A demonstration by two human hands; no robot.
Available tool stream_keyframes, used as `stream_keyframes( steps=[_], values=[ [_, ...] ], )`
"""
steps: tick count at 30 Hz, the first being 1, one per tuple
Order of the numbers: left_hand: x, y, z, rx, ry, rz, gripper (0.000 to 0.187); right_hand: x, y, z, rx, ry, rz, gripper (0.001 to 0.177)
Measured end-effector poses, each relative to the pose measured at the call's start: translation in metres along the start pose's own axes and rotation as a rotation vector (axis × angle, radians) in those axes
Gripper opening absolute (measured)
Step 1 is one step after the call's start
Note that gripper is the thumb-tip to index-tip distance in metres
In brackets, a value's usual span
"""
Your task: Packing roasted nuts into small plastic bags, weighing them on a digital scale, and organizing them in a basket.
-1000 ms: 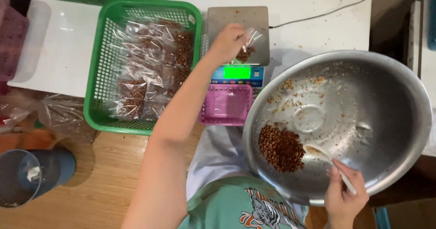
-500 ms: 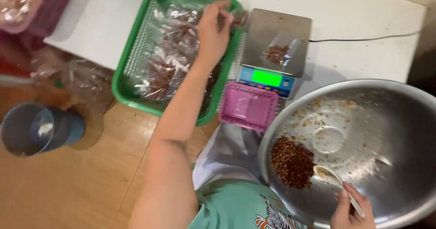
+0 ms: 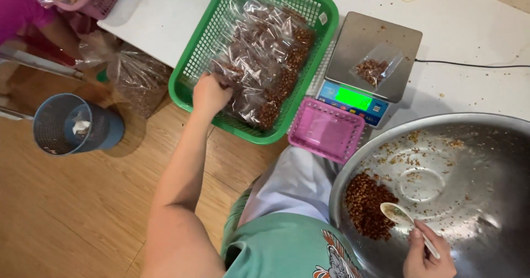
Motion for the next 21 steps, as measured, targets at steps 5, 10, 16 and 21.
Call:
stream_keyframes(
  steps=[5,10,16,21],
  values=[
    [-0.023,-0.017,0.01,0.042,-0.123,0.364,0.039,0.009,0.057,0.002,0.128,0.021,-0.151,0.024],
    [-0.009,0.004,0.001,0.0,0.088,0.685,0.06,0.022,0.133,-0.017,0.171,0.15,-0.319,0.022],
    [0.051,0.077,-0.062,-0.306,0.576,0.319,0.051,-0.008,0.153,-0.061,0.14,0.064,-0.603,0.018],
    [0.069,0.126,-0.099,-0.626,0.603,0.059,0.034,-0.009,0.137,-0.086,0.044,0.021,-0.577,0.034]
  ],
)
Point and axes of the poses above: each hand's wrist, its own z-axis towards the middle knuckle, its own x-axis out of the back of the hand, y = z × x, the point moved 8 cm from there along z, towards the middle knuckle, and after that the axes turned 15 degrees about z, right-handed, at the moved point
